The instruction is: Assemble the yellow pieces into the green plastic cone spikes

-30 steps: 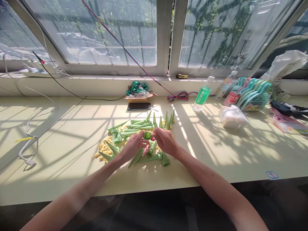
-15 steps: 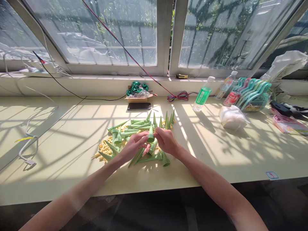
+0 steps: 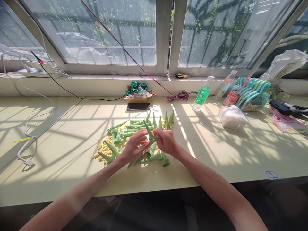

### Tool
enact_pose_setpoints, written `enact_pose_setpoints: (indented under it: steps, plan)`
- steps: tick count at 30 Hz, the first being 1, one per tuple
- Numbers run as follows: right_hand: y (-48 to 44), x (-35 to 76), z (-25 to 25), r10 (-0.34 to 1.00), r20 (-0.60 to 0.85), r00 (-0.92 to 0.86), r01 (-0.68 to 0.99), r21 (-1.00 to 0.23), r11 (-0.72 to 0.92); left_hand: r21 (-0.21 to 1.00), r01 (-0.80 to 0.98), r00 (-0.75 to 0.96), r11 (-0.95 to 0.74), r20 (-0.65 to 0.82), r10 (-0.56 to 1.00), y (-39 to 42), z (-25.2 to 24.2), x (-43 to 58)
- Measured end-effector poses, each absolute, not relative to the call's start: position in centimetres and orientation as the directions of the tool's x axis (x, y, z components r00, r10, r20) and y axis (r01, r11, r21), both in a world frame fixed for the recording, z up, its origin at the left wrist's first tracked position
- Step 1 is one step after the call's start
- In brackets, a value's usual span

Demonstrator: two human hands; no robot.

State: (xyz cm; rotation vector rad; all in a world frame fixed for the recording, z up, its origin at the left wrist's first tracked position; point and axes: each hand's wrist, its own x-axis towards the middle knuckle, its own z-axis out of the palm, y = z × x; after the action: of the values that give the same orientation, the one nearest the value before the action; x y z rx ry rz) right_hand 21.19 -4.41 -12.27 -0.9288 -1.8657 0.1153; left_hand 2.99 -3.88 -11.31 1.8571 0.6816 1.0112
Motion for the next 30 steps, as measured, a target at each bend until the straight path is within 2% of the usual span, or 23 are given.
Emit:
enact_pose_setpoints:
  steps: [4, 8, 14, 22, 30]
  plan:
    - [-4.3, 21.0, -12.4, 0.640, 0.746, -0.182, 0.564, -0.455, 0.690, 0.841, 0.143, 0.494, -0.522, 0.396, 0.774, -3.9, -11.3, 3.0]
    - [-4.3, 21.0, -12.5, 0.637, 0.760, -0.130, 0.588, -0.459, 0.666, 0.852, 0.162, 0.459, -0.497, 0.381, 0.803, -4.1, -11.2, 3.2]
    - [-4.5, 21.1, -12.4, 0.673, 0.738, -0.040, 0.589, -0.527, 0.613, 0.969, 0.019, 0.404, -0.246, 0.217, 0.888, -4.0, -10.9, 3.3]
    - [-4.5, 21.1, -12.5, 0.615, 0.759, -0.214, 0.497, -0.458, 0.738, 0.999, -0.004, 0.561, -0.040, 0.035, 0.827, -3.9, -10.4, 3.1]
    - [-4.4, 21.2, -12.2, 0.603, 0.748, -0.277, 0.475, -0.439, 0.763, 0.990, -0.102, 0.591, 0.096, -0.017, 0.806, -3.7, -10.4, 3.0]
